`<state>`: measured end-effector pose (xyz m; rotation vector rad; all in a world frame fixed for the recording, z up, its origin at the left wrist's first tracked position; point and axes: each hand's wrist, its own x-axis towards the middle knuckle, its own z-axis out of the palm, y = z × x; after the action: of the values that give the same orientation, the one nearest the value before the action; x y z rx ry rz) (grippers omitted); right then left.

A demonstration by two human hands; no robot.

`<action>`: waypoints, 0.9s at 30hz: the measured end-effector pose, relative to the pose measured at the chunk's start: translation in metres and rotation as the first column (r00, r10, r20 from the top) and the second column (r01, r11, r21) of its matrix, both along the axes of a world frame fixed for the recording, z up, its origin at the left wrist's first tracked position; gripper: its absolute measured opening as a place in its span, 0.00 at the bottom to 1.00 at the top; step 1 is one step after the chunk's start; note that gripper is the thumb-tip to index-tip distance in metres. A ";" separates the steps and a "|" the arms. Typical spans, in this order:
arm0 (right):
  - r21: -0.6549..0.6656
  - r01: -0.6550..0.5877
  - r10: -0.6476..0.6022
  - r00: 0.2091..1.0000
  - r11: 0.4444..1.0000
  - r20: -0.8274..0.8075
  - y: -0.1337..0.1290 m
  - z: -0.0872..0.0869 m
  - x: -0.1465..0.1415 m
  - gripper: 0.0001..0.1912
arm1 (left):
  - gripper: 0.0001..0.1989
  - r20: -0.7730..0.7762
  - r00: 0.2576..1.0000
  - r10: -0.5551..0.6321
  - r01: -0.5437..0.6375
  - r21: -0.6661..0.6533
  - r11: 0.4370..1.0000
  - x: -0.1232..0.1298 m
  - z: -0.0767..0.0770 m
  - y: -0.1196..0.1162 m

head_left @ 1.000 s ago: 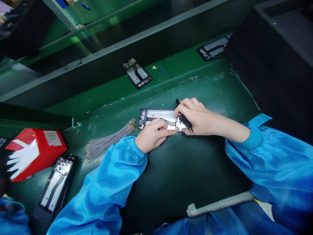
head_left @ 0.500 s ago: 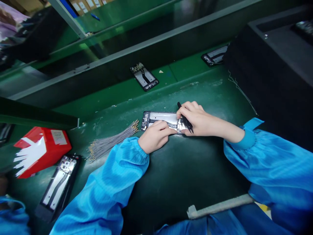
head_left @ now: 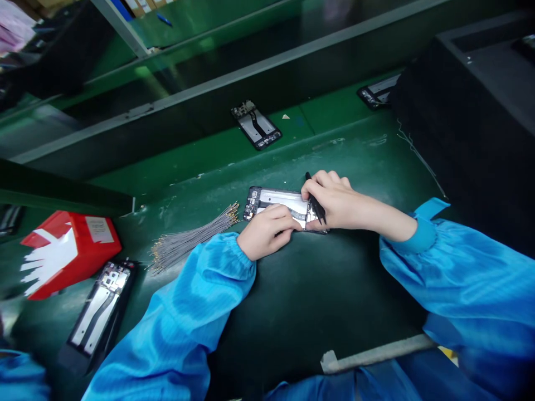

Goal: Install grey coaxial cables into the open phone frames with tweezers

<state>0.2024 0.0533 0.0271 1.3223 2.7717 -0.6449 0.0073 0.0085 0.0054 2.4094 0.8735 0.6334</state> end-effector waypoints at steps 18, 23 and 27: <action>0.118 -0.150 0.154 0.988 0.982 -0.025 -0.006 0.000 0.001 0.18 | 0.09 -0.026 0.998 0.064 -0.062 0.060 0.996 0.003 -0.005 -0.001; 0.173 -0.212 0.197 0.975 0.962 0.100 -0.006 0.009 -0.007 0.17 | 0.08 -0.051 0.991 0.124 -0.121 0.060 0.991 0.008 -0.004 -0.002; 0.159 -0.201 0.179 0.974 0.967 0.141 -0.008 0.013 -0.013 0.15 | 0.07 -0.065 0.990 0.126 -0.122 0.064 0.990 0.009 -0.003 -0.002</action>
<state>0.1895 0.0458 0.0403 1.0577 2.8550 -0.3082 0.0159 0.0066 0.0027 2.4575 1.0540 0.6346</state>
